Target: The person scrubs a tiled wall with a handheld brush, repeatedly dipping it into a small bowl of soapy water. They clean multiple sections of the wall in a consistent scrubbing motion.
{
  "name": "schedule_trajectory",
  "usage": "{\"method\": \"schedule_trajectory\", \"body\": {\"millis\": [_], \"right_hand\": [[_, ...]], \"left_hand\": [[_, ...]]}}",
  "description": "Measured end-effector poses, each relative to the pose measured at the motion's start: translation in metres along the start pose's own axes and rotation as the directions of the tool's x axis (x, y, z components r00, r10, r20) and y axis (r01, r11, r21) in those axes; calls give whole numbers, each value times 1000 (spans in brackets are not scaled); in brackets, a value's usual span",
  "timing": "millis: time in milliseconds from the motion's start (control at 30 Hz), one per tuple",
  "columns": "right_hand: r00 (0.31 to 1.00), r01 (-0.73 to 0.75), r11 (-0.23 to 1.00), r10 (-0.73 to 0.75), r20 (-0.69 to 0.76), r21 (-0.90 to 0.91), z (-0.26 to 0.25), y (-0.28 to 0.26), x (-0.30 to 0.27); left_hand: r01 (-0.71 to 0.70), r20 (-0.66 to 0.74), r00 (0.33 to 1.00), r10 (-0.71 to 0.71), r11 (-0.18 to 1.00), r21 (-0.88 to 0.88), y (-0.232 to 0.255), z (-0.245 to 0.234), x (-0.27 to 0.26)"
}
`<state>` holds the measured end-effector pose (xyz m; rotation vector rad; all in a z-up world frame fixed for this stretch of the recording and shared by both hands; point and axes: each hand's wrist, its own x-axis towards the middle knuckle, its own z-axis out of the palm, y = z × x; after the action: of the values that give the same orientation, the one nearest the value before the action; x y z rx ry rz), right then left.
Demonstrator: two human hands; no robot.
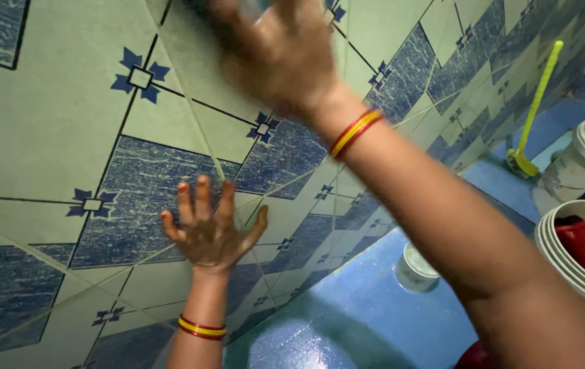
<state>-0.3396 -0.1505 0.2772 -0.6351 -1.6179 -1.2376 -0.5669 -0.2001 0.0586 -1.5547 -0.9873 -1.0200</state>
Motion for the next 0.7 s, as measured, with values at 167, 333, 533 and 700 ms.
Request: {"method": "schedule_trajectory", "body": {"millis": [167, 333, 533, 700], "right_hand": [[968, 215, 963, -232, 91, 161, -23, -87, -61], [856, 338, 910, -404, 324, 240, -46, -76, -147], [991, 8, 996, -20, 131, 90, -39, 14, -139], [965, -260, 965, 261, 27, -40, -38, 24, -64]], "left_hand": [[138, -89, 976, -197, 885, -444, -3, -3, -6], [14, -68, 997, -37, 951, -310, -4, -8, -4], [-52, 52, 997, 57, 994, -98, 0, -6, -4], [-12, 84, 996, 16, 998, -56, 8, -3, -4]]}}
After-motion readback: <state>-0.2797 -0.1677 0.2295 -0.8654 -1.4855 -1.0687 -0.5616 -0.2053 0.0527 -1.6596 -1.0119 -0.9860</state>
